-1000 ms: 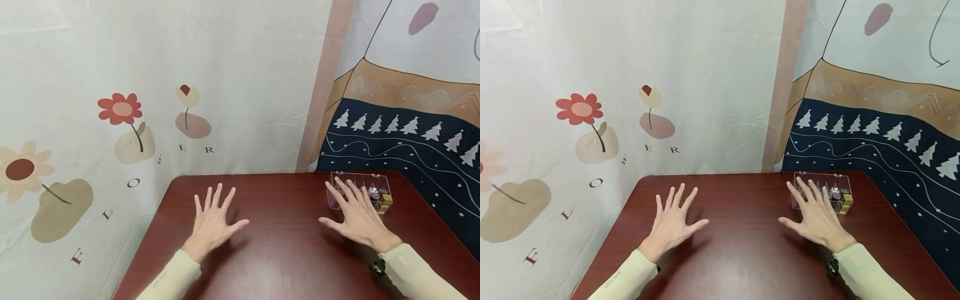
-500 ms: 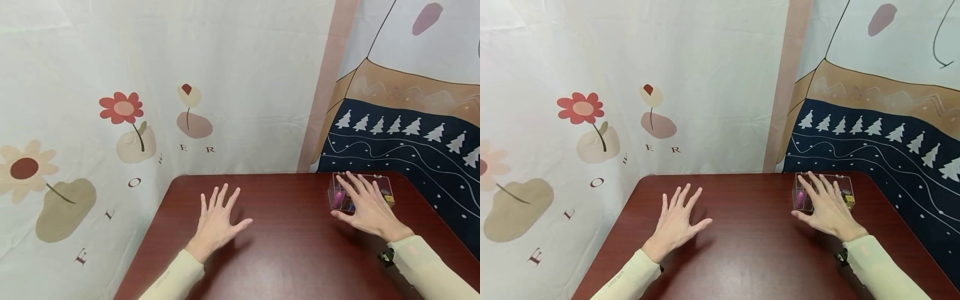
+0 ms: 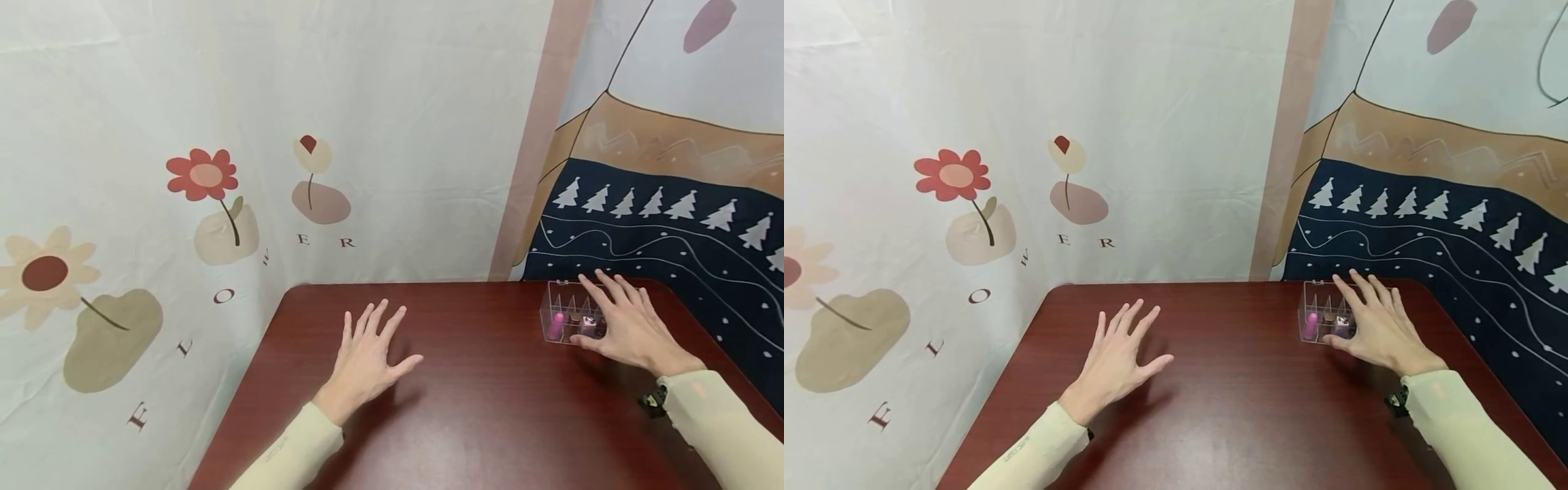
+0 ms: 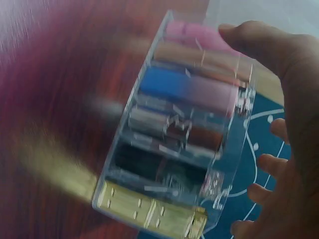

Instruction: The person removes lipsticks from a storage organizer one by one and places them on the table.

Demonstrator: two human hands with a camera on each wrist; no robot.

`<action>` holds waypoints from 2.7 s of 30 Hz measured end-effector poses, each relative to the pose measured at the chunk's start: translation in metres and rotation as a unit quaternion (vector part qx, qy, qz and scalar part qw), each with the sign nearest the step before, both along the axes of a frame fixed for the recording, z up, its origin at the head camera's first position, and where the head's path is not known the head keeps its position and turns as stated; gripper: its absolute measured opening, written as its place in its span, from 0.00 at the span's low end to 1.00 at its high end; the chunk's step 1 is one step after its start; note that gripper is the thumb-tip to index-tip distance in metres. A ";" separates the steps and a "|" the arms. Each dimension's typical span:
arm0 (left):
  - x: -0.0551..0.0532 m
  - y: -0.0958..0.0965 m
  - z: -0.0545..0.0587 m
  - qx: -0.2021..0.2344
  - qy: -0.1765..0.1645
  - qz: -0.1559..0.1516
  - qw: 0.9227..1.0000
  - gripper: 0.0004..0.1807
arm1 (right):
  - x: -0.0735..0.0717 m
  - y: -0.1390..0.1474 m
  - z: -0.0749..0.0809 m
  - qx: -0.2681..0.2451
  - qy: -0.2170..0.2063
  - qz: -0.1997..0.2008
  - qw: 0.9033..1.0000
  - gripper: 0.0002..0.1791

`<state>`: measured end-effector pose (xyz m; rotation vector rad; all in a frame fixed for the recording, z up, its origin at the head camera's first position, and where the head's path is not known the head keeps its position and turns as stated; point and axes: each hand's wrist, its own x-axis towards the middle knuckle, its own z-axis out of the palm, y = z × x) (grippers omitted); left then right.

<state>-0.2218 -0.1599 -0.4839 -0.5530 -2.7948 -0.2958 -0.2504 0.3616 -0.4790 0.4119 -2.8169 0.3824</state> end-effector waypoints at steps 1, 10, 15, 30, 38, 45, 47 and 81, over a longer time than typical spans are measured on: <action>0.000 0.001 0.000 0.000 0.002 -0.004 1.000 0.55 | -0.001 0.003 0.001 -0.002 -0.006 -0.004 1.000 0.75; -0.004 0.016 0.004 -0.004 0.017 -0.029 0.999 0.52 | -0.007 0.023 0.006 -0.006 -0.089 -0.048 0.995 0.78; -0.005 0.023 0.004 -0.006 0.026 -0.040 0.999 0.51 | -0.010 0.028 0.007 0.003 -0.103 -0.049 0.993 0.75; -0.010 0.043 0.005 -0.016 0.014 -0.066 0.998 0.48 | -0.011 0.035 0.005 -0.002 -0.082 -0.024 0.996 0.67; -0.009 0.047 0.006 -0.024 0.015 -0.068 0.997 0.46 | -0.008 0.024 0.008 -0.001 -0.087 -0.006 0.996 0.66; -0.007 0.048 0.008 -0.025 0.024 -0.073 0.997 0.46 | -0.002 0.012 0.011 0.003 -0.096 0.002 0.995 0.66; -0.007 0.048 0.008 -0.024 0.024 -0.075 0.997 0.46 | 0.000 0.008 0.010 0.003 -0.092 0.007 0.996 0.65; -0.006 0.056 0.002 -0.008 0.042 -0.115 0.992 0.40 | 0.020 -0.063 0.011 -0.007 -0.069 0.084 0.994 0.63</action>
